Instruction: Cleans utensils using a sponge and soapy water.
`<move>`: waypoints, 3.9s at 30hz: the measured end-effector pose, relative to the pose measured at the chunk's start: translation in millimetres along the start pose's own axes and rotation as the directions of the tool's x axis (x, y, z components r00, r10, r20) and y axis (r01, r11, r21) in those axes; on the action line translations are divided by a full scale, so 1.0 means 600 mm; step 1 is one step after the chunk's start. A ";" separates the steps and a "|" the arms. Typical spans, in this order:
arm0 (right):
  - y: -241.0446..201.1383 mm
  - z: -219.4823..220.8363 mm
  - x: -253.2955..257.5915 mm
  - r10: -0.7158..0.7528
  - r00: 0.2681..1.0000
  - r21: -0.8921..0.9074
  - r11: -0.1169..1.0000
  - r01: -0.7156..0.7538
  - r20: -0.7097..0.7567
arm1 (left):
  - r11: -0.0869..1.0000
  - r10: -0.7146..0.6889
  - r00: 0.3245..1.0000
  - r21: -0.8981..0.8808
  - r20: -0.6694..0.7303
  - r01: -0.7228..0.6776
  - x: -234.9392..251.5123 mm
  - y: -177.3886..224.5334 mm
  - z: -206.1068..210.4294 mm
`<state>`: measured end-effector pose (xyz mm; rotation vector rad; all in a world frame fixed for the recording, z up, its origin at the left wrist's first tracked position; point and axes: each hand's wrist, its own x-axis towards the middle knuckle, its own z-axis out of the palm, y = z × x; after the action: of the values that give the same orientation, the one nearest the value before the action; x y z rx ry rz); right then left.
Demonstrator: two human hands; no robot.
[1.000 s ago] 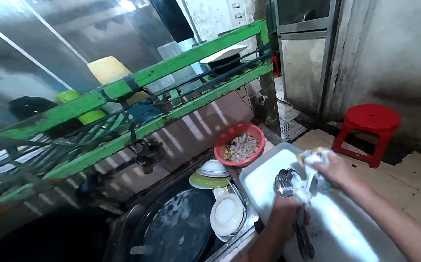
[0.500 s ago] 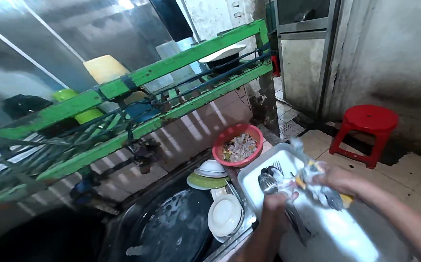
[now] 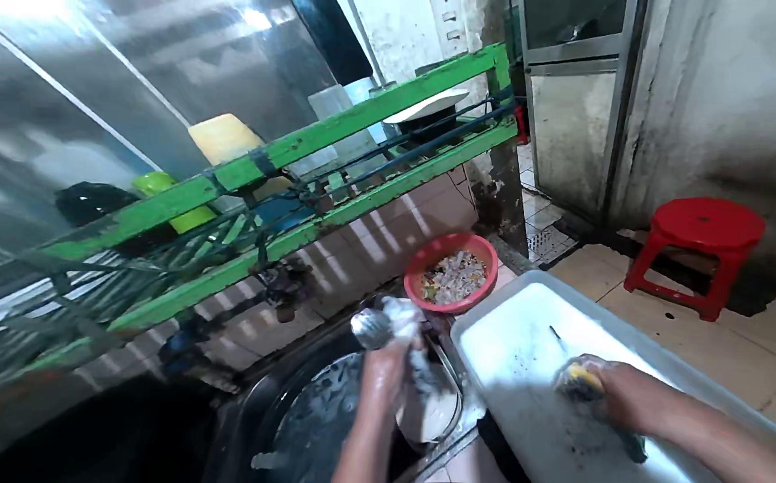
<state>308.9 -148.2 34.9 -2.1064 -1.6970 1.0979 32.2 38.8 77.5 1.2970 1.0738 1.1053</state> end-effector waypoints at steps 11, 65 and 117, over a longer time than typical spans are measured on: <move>0.023 0.031 0.012 0.022 0.999 -0.171 0.985 -0.029 -0.039 | -0.047 -0.535 0.808 0.964 -0.245 0.261 0.064 -0.163 -0.265; -0.035 0.011 -0.001 -0.069 0.752 0.266 0.911 0.315 -0.655 | 0.912 -0.408 0.804 0.154 0.432 0.380 -0.160 -0.028 0.228; -0.030 -0.020 -0.008 0.222 0.866 0.535 0.842 0.061 -0.448 | 0.893 -0.446 0.792 0.147 0.416 0.426 -0.153 -0.038 0.242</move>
<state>303.2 -143.5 56.0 -1.8770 -0.9257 0.8176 160.7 -75.0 52.5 1.1754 0.9836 0.4071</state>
